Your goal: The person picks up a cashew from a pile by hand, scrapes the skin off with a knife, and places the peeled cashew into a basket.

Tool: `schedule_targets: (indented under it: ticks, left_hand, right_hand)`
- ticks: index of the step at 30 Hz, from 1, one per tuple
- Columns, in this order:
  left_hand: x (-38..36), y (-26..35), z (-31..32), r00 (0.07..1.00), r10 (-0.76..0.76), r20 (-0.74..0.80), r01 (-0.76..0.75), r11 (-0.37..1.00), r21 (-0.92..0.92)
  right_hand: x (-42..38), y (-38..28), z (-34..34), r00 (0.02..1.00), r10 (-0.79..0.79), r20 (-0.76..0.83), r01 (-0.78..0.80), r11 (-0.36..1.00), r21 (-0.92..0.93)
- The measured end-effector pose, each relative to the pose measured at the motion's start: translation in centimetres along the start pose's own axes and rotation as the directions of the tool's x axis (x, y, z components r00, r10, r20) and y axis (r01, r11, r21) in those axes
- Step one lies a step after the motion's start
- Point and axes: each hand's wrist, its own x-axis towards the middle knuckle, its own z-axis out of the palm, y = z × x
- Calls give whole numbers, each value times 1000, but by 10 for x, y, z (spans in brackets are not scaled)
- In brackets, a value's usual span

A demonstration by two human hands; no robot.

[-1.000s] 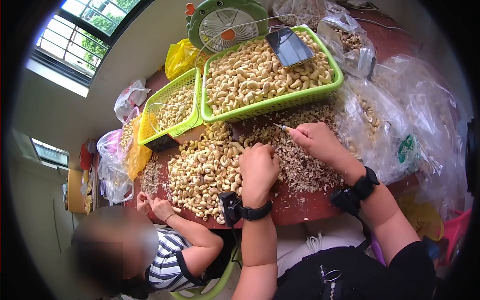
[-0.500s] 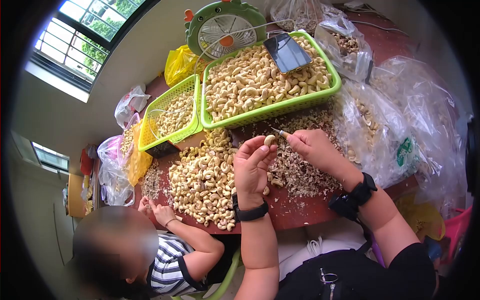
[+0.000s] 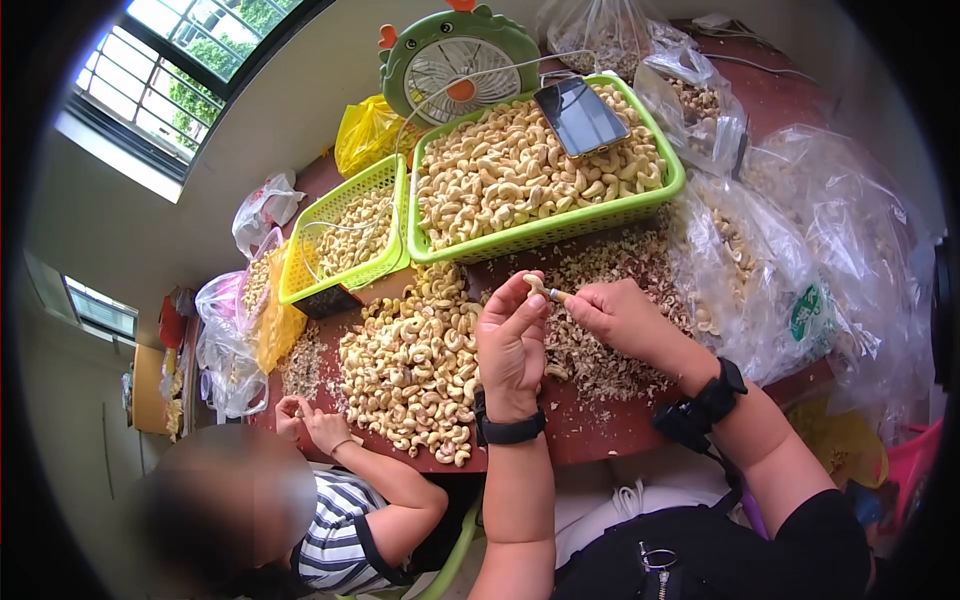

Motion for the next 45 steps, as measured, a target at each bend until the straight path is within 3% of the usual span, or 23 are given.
schedule_targets:
  ticks: [5, 26, 32, 39, 45]
  left_hand:
    - [0, -3, -3, 1000, 3, -9, -3, 1000, -2]
    - [-4, -6, 6, 991, 20, -130, -24, 999, -30]
    - [-2, -10, -1, 998, -12, -63, 4, 992, -126]
    - [-4, -6, 6, 992, -40, -118, 32, 997, -71]
    - [-2, -8, 0, 996, -61, -72, 56, 996, -75]
  right_hand:
    - [0, -3, -1, 999, 53, 13, -52, 998, -26]
    - [3, 4, 3, 1000, 25, -17, -27, 993, -116]
    - [5, 6, 2, 999, 4, -38, -6, 998, -61]
    - [5, 9, 6, 999, -10, -32, 7, 994, -108]
    - [4, 5, 6, 1000, -1, -16, 0, 995, -97]
